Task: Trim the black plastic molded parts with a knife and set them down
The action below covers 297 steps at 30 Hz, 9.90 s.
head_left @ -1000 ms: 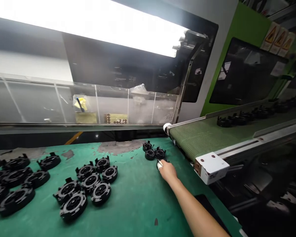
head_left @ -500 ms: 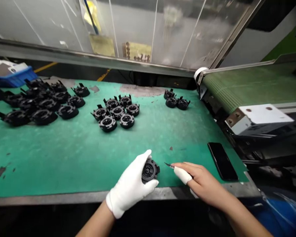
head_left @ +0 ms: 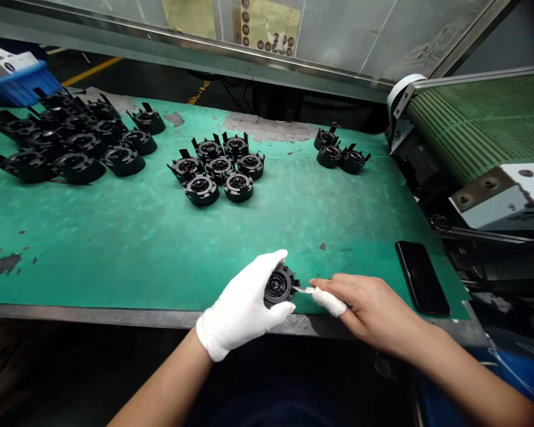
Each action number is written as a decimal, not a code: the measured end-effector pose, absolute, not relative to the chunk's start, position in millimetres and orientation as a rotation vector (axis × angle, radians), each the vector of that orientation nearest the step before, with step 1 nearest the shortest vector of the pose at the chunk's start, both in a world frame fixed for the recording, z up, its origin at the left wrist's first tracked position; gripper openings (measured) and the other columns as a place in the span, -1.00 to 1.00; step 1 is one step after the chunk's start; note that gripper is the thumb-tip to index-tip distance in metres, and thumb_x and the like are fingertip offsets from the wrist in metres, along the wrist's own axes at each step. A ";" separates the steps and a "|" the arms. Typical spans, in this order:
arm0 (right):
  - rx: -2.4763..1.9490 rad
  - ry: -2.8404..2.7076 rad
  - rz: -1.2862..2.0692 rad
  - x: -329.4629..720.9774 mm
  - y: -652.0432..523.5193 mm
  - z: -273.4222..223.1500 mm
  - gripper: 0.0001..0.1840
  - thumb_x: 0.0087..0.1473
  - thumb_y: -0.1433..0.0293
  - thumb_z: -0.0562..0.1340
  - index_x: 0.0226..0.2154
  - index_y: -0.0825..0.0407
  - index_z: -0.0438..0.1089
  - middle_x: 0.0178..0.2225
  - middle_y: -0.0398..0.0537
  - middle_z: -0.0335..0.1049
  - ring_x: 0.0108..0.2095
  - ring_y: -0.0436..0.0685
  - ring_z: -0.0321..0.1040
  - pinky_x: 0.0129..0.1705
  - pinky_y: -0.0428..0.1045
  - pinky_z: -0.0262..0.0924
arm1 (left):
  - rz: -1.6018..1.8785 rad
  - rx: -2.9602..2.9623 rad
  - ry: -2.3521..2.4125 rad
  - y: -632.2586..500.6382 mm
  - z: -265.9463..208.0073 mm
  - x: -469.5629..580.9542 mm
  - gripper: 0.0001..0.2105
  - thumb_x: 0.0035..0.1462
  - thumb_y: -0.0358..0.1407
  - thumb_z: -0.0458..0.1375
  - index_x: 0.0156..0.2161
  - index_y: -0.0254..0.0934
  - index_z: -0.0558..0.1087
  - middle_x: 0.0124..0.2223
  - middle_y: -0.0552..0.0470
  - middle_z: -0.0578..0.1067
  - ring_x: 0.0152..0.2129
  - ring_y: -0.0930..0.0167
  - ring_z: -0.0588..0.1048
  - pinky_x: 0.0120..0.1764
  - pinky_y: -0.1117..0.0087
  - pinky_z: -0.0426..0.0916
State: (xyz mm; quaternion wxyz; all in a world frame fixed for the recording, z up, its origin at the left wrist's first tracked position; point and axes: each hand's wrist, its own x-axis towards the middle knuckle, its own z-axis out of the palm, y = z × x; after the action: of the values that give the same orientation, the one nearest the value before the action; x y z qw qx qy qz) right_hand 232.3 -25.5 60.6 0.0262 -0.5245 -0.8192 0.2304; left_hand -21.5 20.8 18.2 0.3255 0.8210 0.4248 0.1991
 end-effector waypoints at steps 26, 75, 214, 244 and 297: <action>-1.492 -2.464 0.716 206.6 -14.1 55.8 -0.54 0.24 0.45 0.10 0.16 -0.02 0.40 -0.12 0.00 0.55 -0.17 0.15 0.49 -0.14 0.03 0.36 | 0.522 2.113 1.193 37.0 27.4 -72.3 0.04 -0.07 -0.08 0.44 0.42 -0.12 -0.06 0.45 -0.14 0.07 0.37 0.06 0.13 0.35 -0.02 0.15; -1.966 -2.599 0.505 170.6 -33.9 70.1 -0.41 0.14 0.50 0.09 0.21 -0.07 0.36 -0.12 0.03 0.53 -0.23 0.25 0.53 -0.30 0.04 0.28 | 0.983 2.241 1.469 -2.6 -8.0 -38.0 -0.31 0.17 -0.19 0.26 0.33 -0.30 0.14 0.25 -0.23 0.37 0.25 0.15 0.33 0.30 0.08 0.25; -1.592 -2.449 0.847 186.7 -9.3 34.6 -0.61 0.35 0.31 0.04 0.09 -0.08 0.45 -0.19 -0.05 0.56 -0.20 0.19 0.51 -0.19 0.04 0.28 | 0.709 1.729 1.317 11.4 14.5 -34.3 -0.14 0.00 -0.13 0.39 0.35 -0.17 0.11 0.30 -0.11 0.34 0.23 0.19 0.37 0.29 0.10 0.27; -1.796 -2.616 0.628 183.9 -9.0 56.2 -0.54 0.26 0.35 0.09 0.16 -0.18 0.40 -0.14 -0.08 0.59 -0.21 0.24 0.55 -0.27 0.07 0.32 | 0.894 1.857 1.392 3.0 -0.4 -27.7 -0.14 0.01 0.04 0.37 0.32 -0.26 0.16 0.26 -0.17 0.39 0.19 0.17 0.42 0.26 0.12 0.33; -1.638 -2.676 0.895 189.3 3.7 68.2 -0.70 0.15 0.51 0.14 -0.13 -0.10 0.47 -0.30 -0.06 0.60 -0.31 0.18 0.55 -0.34 -0.05 0.26 | 0.903 1.914 1.317 5.0 -1.9 -32.0 -0.15 0.01 0.06 0.38 0.31 -0.22 0.18 0.30 -0.19 0.35 0.24 0.14 0.36 0.29 0.07 0.29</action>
State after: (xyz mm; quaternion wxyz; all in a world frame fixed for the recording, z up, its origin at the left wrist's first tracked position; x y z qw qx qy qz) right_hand 189.3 3.7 68.2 -0.0602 -0.5011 -0.8187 0.2738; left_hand -32.0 5.0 -1.9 0.3187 0.7278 0.5007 0.3435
